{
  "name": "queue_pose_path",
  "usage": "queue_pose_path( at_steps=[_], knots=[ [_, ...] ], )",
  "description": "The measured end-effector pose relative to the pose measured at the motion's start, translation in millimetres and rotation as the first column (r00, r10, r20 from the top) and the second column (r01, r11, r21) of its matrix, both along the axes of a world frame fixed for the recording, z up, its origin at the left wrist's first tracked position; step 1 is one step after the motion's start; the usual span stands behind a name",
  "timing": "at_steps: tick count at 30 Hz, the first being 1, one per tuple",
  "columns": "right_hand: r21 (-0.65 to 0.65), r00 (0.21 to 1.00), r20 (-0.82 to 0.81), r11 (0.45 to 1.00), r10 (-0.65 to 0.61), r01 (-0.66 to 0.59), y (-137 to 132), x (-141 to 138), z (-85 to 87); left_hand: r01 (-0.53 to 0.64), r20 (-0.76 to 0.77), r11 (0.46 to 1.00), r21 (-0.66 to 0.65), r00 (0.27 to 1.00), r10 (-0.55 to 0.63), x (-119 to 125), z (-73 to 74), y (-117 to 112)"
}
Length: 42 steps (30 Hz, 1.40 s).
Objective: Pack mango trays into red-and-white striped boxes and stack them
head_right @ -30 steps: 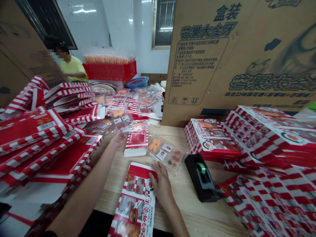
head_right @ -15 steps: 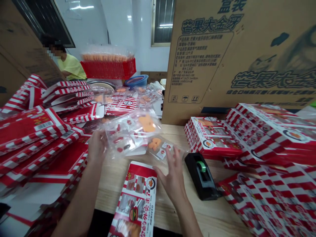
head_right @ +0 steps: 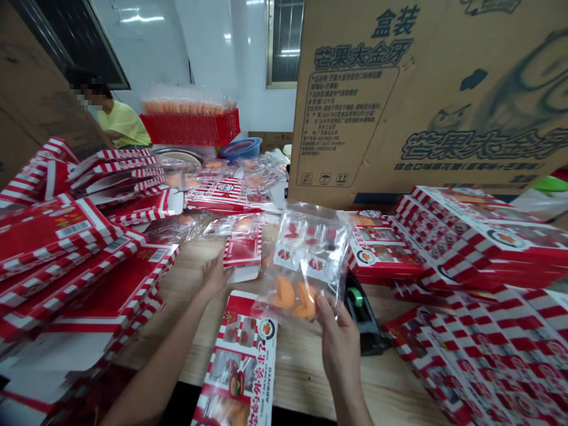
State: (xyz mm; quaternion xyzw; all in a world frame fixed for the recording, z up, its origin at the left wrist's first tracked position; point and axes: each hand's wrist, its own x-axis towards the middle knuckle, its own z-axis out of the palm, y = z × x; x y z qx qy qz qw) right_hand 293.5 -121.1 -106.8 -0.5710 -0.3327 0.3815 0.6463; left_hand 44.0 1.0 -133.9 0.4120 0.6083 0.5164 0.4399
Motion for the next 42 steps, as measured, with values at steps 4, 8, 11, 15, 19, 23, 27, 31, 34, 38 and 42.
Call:
queue_pose_path(
  at_steps=[4, 8, 11, 15, 19, 23, 27, 31, 34, 38, 42],
  knots=[
    [0.014, 0.94, -0.341, 1.0, 0.007, -0.003, -2.6, 4.9, -0.9, 0.001, 0.016, 1.0, 0.02, 1.0, -0.001, -11.5, 6.1, -1.2],
    [0.059, 0.939, -0.343, 0.998, 0.019, 0.001, -5.2, 13.4, 8.4, 0.131, 0.076, 0.991, 0.001, 0.989, -0.13, -37.6, 38.8, -20.1],
    [0.162, 0.957, -0.273, 0.986, 0.094, -0.05, -3.4, 10.9, 19.1, 0.285, 0.166, 0.959, -0.01, 0.946, -0.279, -51.0, 64.6, -42.4],
    [0.267, 0.948, -0.29, 0.962, 0.134, -0.055, 3.1, -4.9, 31.2, 0.483, 0.415, 0.872, 0.077, 0.78, -0.469, -49.8, 90.7, -69.4],
    [0.233, 0.907, -0.41, 0.973, 0.094, 0.004, 6.5, -17.5, 32.7, 0.613, 0.458, 0.772, 0.168, 0.645, -0.612, -37.8, 109.9, -87.1],
    [0.226, 0.881, -0.464, 0.974, 0.092, 0.017, 7.0, -20.2, 34.2, 0.467, 0.293, 0.882, 0.06, 0.837, -0.463, -23.8, 126.2, -90.6],
    [0.29, 0.897, -0.434, 0.956, 0.085, 0.05, 11.2, -20.9, 42.7, 0.382, 0.091, 0.92, 0.085, 0.917, -0.389, -16.0, 135.6, -90.2],
    [0.305, 0.912, -0.401, 0.951, 0.082, 0.049, 15.6, -25.6, 41.1, 0.76, -0.063, 0.649, -0.037, 0.647, -0.76, -18.2, 127.9, -93.3],
    [0.238, 0.891, -0.444, 0.971, 0.099, 0.011, 13.9, -34.0, 30.1, 0.961, -0.032, 0.268, 0.069, 0.27, -0.962, -15.2, 105.4, -87.4],
    [0.202, 0.844, -0.511, 0.977, 0.163, -0.067, 8.7, -44.7, 17.7, 0.815, 0.152, -0.378, 0.439, -0.483, -0.863, 6.0, 67.8, -71.1],
    [0.218, 0.821, -0.536, 0.971, 0.199, -0.093, 7.4, -46.9, 17.6, 0.621, 0.049, -0.423, 0.659, -0.597, -0.801, 13.6, 58.9, -65.6]
  ],
)
